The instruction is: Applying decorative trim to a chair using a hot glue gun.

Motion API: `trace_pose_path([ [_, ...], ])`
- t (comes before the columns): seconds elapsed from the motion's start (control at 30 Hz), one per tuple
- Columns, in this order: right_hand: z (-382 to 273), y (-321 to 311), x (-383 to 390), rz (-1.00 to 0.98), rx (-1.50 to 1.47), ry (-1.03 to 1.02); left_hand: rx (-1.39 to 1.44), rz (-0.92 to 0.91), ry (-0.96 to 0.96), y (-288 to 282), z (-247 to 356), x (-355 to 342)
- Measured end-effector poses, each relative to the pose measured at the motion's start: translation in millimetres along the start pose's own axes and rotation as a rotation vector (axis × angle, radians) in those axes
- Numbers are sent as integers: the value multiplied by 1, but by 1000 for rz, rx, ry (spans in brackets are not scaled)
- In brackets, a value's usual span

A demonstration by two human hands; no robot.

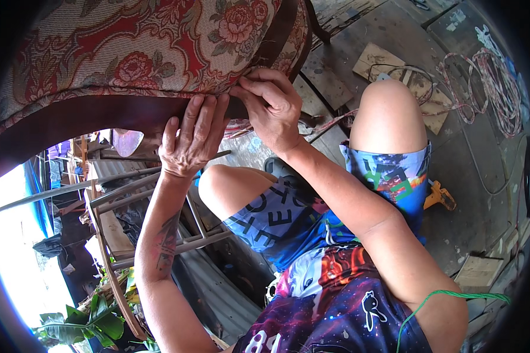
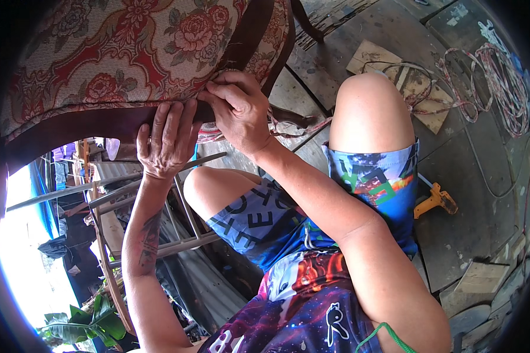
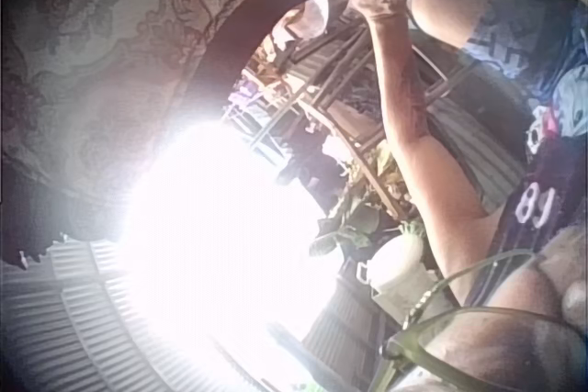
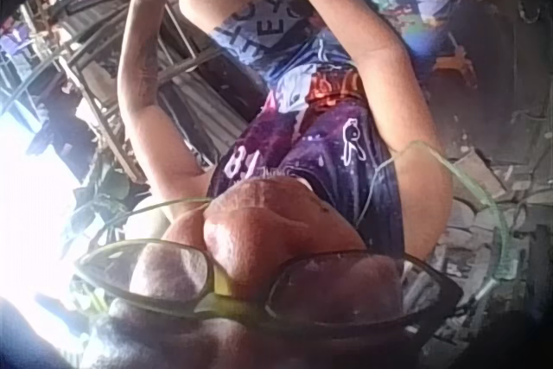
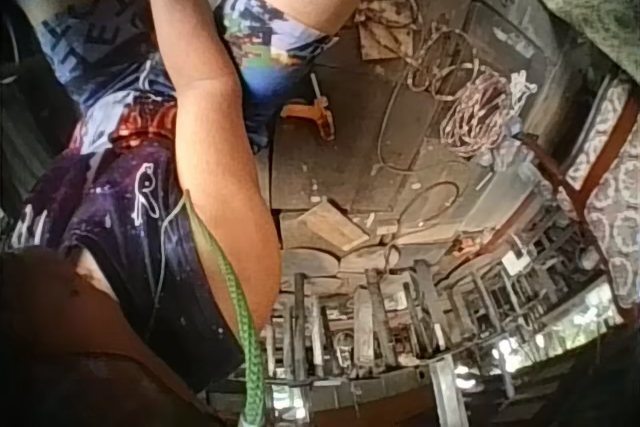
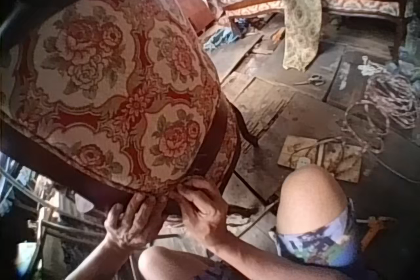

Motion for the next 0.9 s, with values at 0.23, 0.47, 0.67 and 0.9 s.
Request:
trace_pose_path([
  [0.23,-5,-1,-3,-9,-11,7,2,4,2,0,-1,-1],
  [0.47,-4,-1,-3,-8,-18,28,33,-9,-9,-1,-2,-1],
  [0.67,-3,-1,-2,-9,-19,55,30,-15,-13,-2,-3,-1],
  [0.9,-7,0,-5,-28,-42,45,35,-7,14,0,-6,0],
])
Point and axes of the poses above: each hand's wrist, its own x-axis away from the middle knuckle, its own y-axis out of the palm, z = x × y, the point moved 4 cm from there along -x, towards the middle knuckle, and after that the axes turned 6 degrees about z, right-handed, at the moved point
